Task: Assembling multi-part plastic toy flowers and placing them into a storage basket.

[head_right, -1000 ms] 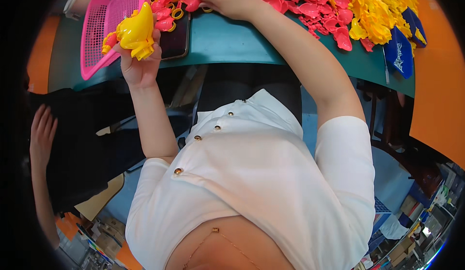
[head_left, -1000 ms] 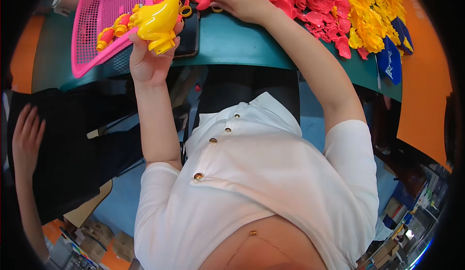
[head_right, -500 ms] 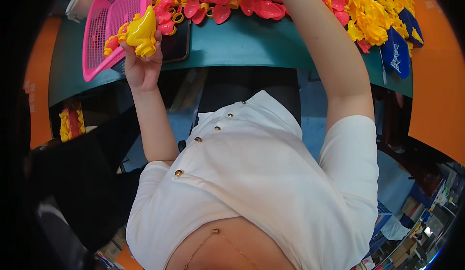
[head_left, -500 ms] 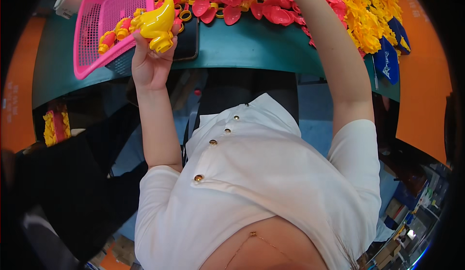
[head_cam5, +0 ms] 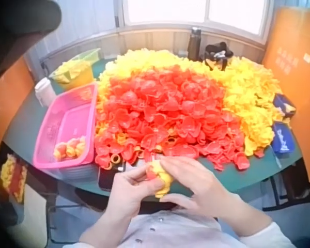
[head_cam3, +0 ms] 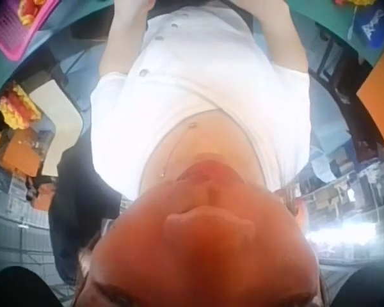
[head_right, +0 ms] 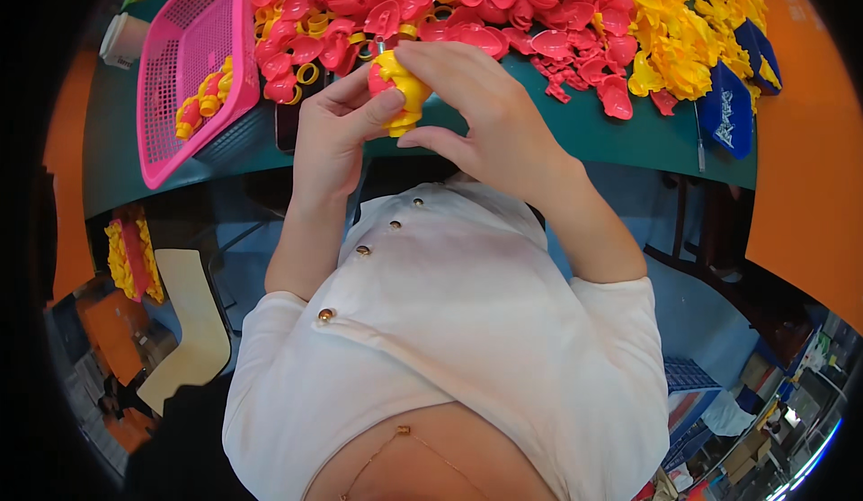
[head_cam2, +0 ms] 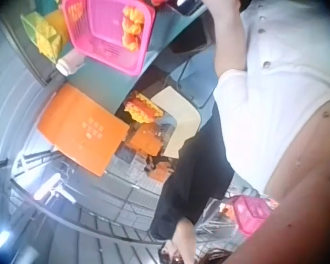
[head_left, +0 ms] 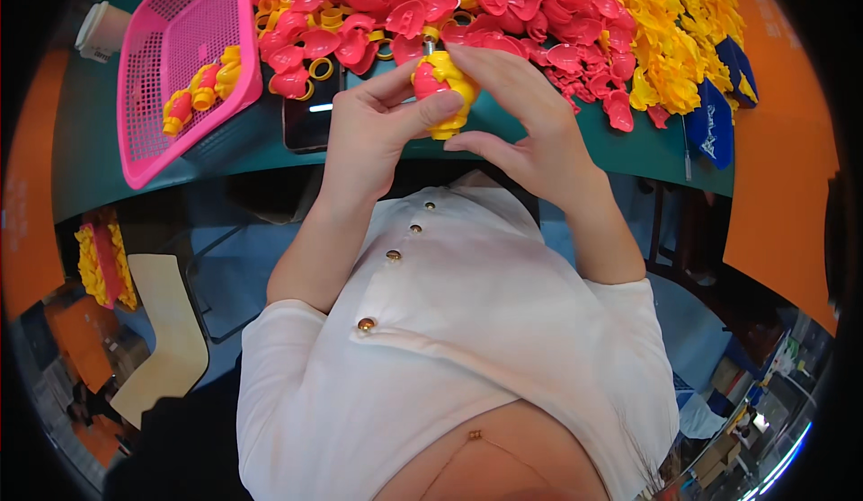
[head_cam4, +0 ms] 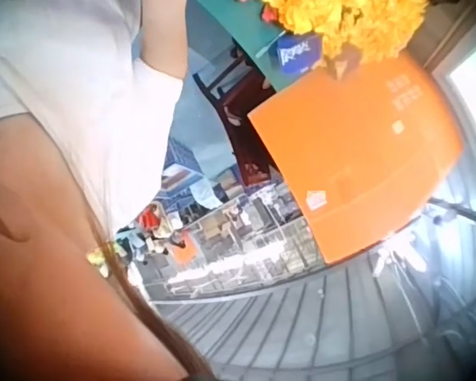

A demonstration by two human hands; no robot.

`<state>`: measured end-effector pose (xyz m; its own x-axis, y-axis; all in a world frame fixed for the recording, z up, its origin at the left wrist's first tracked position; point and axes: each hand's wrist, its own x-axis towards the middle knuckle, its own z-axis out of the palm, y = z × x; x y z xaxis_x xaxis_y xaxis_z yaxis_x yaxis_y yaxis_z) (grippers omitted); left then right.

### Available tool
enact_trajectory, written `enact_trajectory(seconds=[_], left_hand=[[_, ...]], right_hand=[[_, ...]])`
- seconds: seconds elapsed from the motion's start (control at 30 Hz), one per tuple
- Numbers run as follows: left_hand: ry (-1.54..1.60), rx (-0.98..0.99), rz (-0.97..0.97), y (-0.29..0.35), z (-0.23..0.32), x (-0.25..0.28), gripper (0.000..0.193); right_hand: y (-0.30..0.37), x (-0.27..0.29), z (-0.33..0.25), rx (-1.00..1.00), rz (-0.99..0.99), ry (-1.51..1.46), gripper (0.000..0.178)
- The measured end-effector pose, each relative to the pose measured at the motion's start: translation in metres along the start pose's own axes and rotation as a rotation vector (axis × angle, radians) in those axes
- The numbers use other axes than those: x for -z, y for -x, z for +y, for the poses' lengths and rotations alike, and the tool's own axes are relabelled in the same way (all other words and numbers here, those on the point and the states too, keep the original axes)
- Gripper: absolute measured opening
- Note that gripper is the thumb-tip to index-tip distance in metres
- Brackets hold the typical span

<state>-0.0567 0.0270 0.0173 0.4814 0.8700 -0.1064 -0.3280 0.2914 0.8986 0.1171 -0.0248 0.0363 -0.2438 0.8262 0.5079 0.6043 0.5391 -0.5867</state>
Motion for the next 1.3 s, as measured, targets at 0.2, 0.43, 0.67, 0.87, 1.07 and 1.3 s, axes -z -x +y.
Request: enact_trajectory(seconds=[0.2, 0.43, 0.67, 0.87, 1.07, 1.3], left_hand=[[0.011, 0.125, -0.029, -0.008, 0.003, -0.019, 0.045], [0.001, 0.141, -0.089, -0.007, 0.010, -0.033, 0.045], [0.083, 0.268, -0.079, -0.015, -0.004, -0.030, 0.042], [0.344, 0.413, -0.163, -0.020, -0.010, -0.028, 0.040], [0.307, 0.368, -0.145, -0.017, -0.009, -0.029, 0.041], [0.256, 0.328, -0.145, -0.015, -0.005, -0.031, 0.040]], right_hand=[[0.014, 0.016, 0.011, -0.066, 0.051, -0.005, 0.069], [0.031, 0.017, 0.029, 0.040, 0.125, -0.113, 0.078], [0.040, 0.011, 0.022, -0.289, 0.572, -0.656, 0.086], [0.048, 0.016, 0.028, -0.336, 0.558, -0.780, 0.081], [0.053, 0.013, 0.033, -0.197, 0.475, -0.626, 0.084], [0.058, 0.013, 0.038, -0.084, 0.472, -0.613, 0.082]])
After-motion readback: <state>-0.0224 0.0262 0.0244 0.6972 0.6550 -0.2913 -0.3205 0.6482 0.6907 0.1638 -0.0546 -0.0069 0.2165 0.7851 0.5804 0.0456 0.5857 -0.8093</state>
